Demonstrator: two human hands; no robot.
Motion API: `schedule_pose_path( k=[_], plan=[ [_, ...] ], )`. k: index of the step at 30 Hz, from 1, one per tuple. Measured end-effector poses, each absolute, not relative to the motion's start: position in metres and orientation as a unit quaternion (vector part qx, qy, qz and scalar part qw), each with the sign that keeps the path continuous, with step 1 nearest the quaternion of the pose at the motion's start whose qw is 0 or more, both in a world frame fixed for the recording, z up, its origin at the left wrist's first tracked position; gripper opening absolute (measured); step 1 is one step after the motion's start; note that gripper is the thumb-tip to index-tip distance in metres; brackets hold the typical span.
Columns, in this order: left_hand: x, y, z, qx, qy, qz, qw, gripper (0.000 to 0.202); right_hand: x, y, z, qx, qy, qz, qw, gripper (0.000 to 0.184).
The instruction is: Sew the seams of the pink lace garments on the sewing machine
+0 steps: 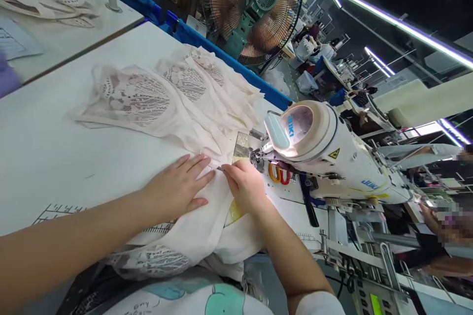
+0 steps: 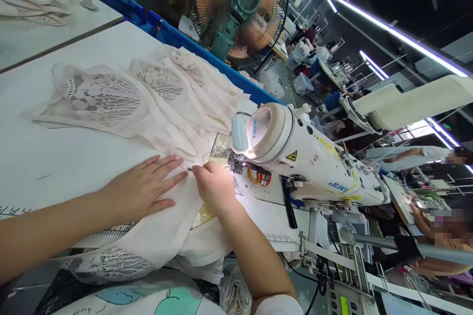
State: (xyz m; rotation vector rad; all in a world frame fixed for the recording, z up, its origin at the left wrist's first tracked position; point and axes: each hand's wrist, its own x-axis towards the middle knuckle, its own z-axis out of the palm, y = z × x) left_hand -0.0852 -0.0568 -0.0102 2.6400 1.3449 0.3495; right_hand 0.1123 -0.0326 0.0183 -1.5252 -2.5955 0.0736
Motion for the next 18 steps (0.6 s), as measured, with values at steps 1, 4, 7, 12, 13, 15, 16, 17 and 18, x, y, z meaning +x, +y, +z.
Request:
schedule_pose_path(
  k=[1, 4, 7, 12, 13, 15, 16, 17, 18],
  plan=[
    [-0.085, -0.057, -0.011, 0.882, 0.449, 0.118, 0.08, 0.054, 0.108, -0.026, 0.016, -0.501, -0.863, 0.01, 0.062, 0.023],
    [-0.084, -0.056, -0.012, 0.884, 0.447, 0.11, 0.086, 0.055, 0.103, -0.017, 0.012, -0.483, -0.874, -0.021, 0.05, 0.024],
    [-0.083, -0.056, -0.011, 0.883, 0.448, 0.108, 0.089, 0.056, 0.101, -0.017, 0.011, -0.469, -0.882, -0.037, 0.038, 0.024],
    [-0.082, -0.056, -0.011, 0.884, 0.448, 0.109, 0.081, 0.057, 0.099, -0.017, 0.012, -0.459, -0.887, -0.047, 0.013, 0.024],
    [-0.082, -0.056, -0.011, 0.884, 0.447, 0.108, 0.079, 0.057, 0.099, -0.017, 0.013, -0.457, -0.888, -0.048, 0.008, 0.025],
    [-0.082, -0.056, -0.011, 0.886, 0.446, 0.102, 0.076, 0.057, 0.099, -0.015, 0.014, -0.45, -0.892, -0.048, -0.004, 0.025],
    [-0.081, -0.056, -0.011, 0.887, 0.446, 0.1, 0.074, 0.057, 0.099, -0.015, 0.015, -0.445, -0.894, -0.047, -0.01, 0.025],
    [-0.081, -0.056, -0.011, 0.887, 0.446, 0.099, 0.073, 0.057, 0.1, -0.014, 0.016, -0.439, -0.897, -0.045, -0.015, 0.025],
    [-0.081, -0.056, -0.011, 0.886, 0.447, 0.099, 0.071, 0.057, 0.102, -0.013, 0.017, -0.433, -0.9, -0.043, -0.02, 0.025]
  ],
)
